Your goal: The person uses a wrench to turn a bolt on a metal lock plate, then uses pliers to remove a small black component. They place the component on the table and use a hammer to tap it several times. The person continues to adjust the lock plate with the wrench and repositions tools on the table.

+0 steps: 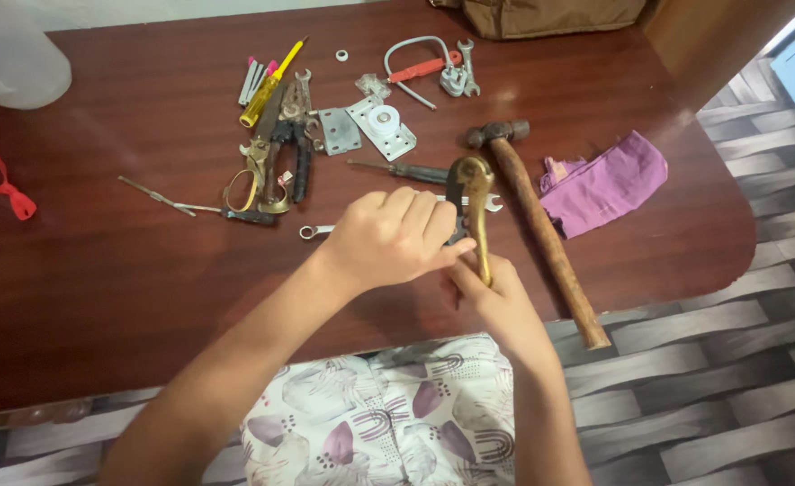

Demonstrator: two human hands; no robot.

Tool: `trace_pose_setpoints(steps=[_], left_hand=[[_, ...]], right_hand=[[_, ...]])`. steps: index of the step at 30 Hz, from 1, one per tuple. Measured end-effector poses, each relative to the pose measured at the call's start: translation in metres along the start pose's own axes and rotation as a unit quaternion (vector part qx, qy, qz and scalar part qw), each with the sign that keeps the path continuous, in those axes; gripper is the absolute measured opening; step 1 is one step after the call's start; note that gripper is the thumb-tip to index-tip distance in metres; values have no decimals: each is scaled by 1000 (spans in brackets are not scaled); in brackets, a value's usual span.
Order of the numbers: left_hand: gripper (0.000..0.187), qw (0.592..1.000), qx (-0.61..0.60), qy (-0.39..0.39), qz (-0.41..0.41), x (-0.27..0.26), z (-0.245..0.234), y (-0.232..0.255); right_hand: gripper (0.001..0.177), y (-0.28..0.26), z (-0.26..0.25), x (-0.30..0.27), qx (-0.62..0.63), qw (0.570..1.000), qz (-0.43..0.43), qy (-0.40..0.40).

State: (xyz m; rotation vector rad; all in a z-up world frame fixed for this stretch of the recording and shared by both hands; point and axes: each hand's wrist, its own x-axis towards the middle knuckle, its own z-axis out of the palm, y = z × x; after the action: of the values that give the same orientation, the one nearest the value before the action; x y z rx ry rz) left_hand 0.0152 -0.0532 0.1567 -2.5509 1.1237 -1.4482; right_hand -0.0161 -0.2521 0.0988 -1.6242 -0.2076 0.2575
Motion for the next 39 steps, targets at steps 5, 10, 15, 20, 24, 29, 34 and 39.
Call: trace_pose_setpoints(steps=[5,10,15,20,24,29,34,39], left_hand=[[38,964,-196,-2,-178,17,-17,22],[43,846,-397,-54,-351,30,-16,44],[43,771,-484,-80,-407,34,-16,50],[41,750,-484,-112,-437,32,-14,50],[40,769,-471,-108,-419,28,-13,51],[38,745,-509,-90,-421,28,-15,50],[44,706,-554,-70,-435,30,-16,49],[51,703,-550,-66,-446,33,-20,53]], right_hand=[[21,-23,2,-13,23,997,-71,-5],[21,-15,11,-8,30,995,-65,69],[31,2,5,-5,92,992,-36,83],[38,12,-1,-1,86,994,8,64],[37,11,-3,-1,95,994,27,52],[33,-3,1,-7,67,996,-11,57],[38,-18,-1,-17,151,989,-5,2],[47,-24,-5,-22,160,987,12,-20]])
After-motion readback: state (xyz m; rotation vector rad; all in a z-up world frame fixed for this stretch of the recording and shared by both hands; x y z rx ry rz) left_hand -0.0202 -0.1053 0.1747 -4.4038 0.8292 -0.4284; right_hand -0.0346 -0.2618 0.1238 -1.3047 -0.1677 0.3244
